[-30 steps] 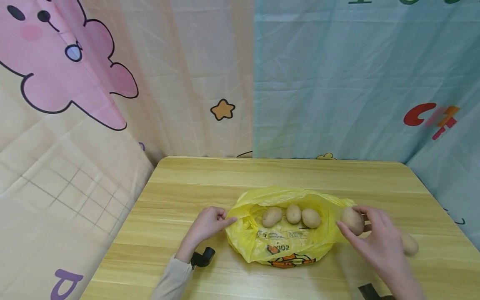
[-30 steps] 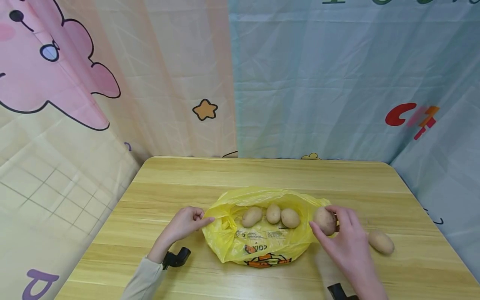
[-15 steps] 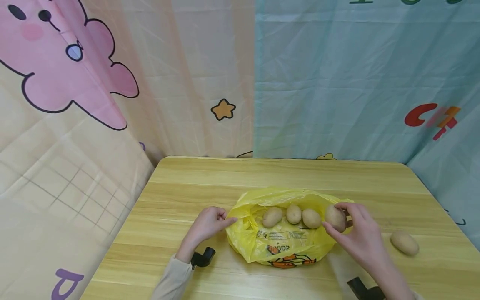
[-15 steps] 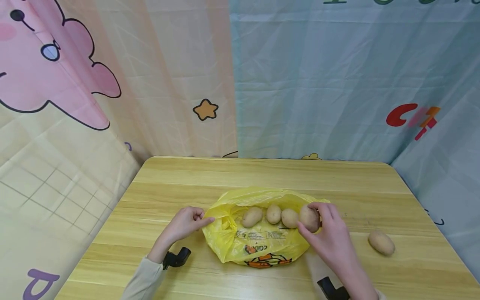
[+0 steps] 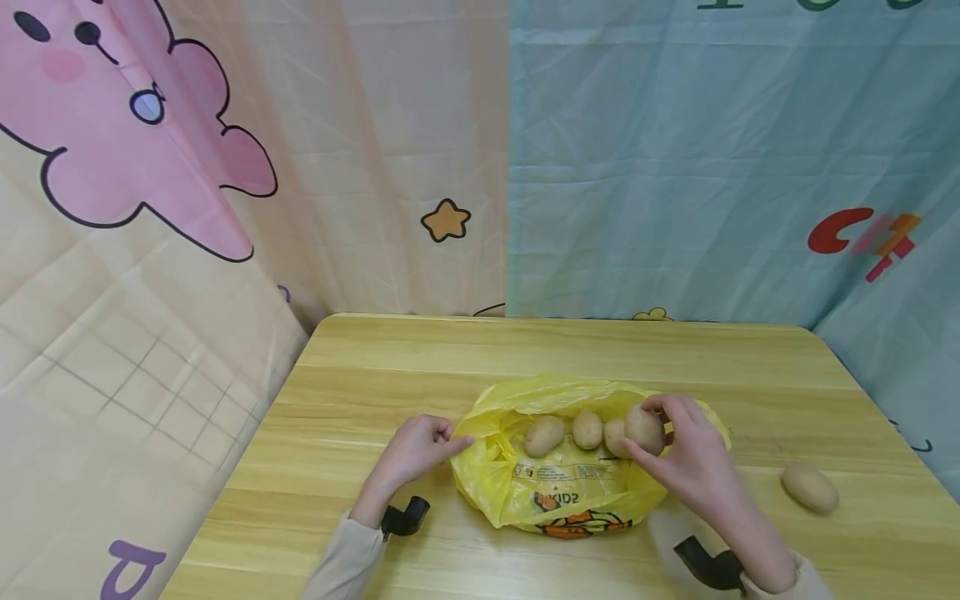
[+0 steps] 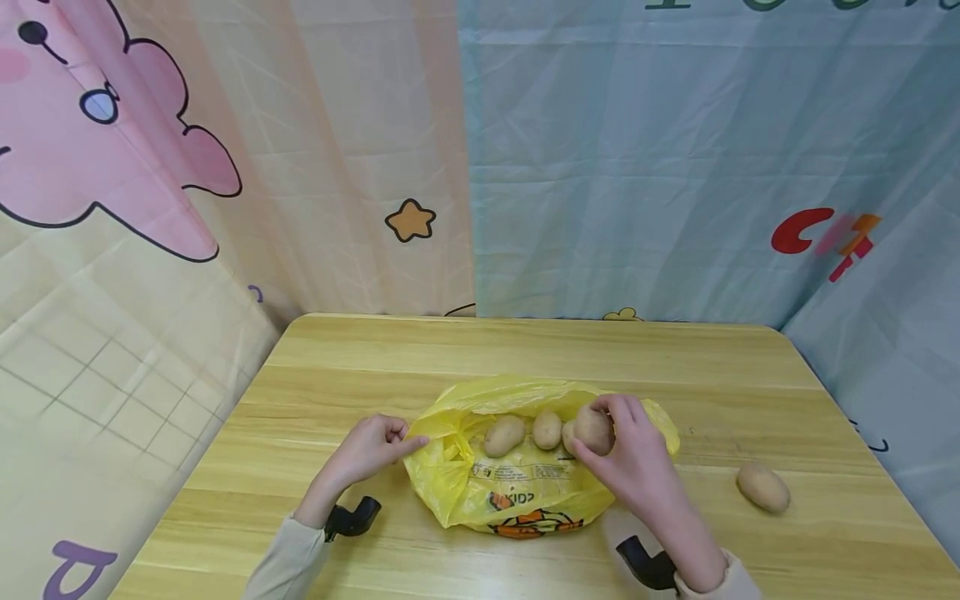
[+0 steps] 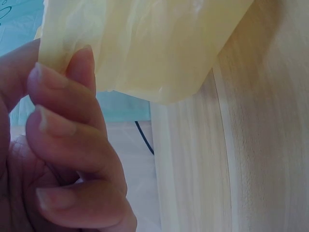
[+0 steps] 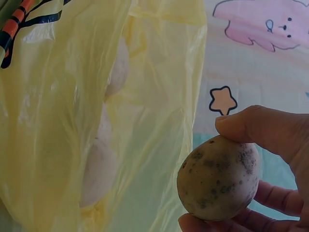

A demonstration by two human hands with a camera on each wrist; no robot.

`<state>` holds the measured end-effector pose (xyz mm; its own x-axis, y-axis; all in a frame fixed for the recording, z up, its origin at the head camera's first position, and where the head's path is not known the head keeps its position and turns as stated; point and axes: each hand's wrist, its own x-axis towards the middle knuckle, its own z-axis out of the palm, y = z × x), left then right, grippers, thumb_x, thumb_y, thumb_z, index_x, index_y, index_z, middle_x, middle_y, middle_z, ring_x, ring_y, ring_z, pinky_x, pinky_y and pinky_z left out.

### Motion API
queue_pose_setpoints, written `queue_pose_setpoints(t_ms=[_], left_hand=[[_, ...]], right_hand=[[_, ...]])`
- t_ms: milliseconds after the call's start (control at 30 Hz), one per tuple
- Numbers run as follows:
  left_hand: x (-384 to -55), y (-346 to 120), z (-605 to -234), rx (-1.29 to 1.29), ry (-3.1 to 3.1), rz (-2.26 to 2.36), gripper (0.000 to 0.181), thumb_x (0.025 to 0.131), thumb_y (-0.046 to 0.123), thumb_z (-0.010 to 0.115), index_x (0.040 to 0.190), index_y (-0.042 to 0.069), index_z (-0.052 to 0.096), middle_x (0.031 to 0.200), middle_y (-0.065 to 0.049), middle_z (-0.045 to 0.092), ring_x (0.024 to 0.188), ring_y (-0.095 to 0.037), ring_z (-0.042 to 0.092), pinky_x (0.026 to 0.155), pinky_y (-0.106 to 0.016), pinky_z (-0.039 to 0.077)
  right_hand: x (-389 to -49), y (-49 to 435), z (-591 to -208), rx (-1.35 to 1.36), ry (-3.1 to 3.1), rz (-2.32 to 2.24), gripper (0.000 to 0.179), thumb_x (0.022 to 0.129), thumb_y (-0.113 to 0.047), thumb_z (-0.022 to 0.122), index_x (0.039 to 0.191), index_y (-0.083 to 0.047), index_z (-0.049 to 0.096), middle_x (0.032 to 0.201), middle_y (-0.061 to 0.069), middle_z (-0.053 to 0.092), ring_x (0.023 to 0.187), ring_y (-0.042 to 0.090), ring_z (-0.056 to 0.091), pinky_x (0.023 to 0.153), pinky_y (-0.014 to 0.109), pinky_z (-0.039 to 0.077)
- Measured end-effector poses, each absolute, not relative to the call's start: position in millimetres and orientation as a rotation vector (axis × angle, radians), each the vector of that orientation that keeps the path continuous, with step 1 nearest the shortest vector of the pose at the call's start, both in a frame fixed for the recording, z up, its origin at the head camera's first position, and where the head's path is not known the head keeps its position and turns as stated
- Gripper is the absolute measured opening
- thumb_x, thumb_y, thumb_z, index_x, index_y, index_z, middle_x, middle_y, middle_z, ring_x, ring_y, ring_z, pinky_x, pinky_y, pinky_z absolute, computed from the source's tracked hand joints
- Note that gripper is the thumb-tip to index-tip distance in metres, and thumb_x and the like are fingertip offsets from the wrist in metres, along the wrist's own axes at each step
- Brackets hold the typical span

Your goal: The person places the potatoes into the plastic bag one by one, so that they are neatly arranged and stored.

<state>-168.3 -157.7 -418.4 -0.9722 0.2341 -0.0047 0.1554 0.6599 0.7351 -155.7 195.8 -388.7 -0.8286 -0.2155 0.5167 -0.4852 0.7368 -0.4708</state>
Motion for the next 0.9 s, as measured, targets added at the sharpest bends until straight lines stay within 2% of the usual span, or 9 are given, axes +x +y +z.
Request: queue_pose_setpoints(t_ms=[233,500,900], left_hand=[[-168.1,-157.7,-419.9,0.333,2.782,1.203,0.041,0.086,0.037,0.069,0.061,0.013,0.047,0.048,0.009,0.03,0.044,-0.006,0.027,0.045,-0.022,0.023],[-170.0,-157.0,-421.2,0.354,2.779,1.203,0.042,0.086,0.038,0.069,0.061,0.014,0.045,0.049,0.009,0.03,0.044,-0.006,0.026,0.045,-0.022,0.023],[-169.7,-157.3,-421.5,0.341,2.776,1.18,0.042,0.087,0.037,0.068,0.06,0.015,0.045,0.049,0.009,0.03,0.044,-0.006,0.027,0.045,-0.022,0.024]], right_hand=[[-160.8,185.3,-393.7,0.578,-2.591,0.812,0.05,0.066,-0.012,0.087,0.103,-0.004,0.055,0.098,0.012,0.054,0.069,0.016,0.051,0.05,0.025,0.044],[-169.0,176.3,-400.1,0.661,-2.653,0.848,0.047,0.068,-0.012,0.086,0.102,-0.005,0.055,0.096,0.006,0.053,0.073,0.014,0.05,0.056,0.027,0.044],[-176.4,160.1,-408.9,0.756,-2.687,0.851,0.048,0.067,-0.013,0.086,0.102,-0.003,0.055,0.096,0.008,0.054,0.073,0.015,0.052,0.059,0.028,0.047]])
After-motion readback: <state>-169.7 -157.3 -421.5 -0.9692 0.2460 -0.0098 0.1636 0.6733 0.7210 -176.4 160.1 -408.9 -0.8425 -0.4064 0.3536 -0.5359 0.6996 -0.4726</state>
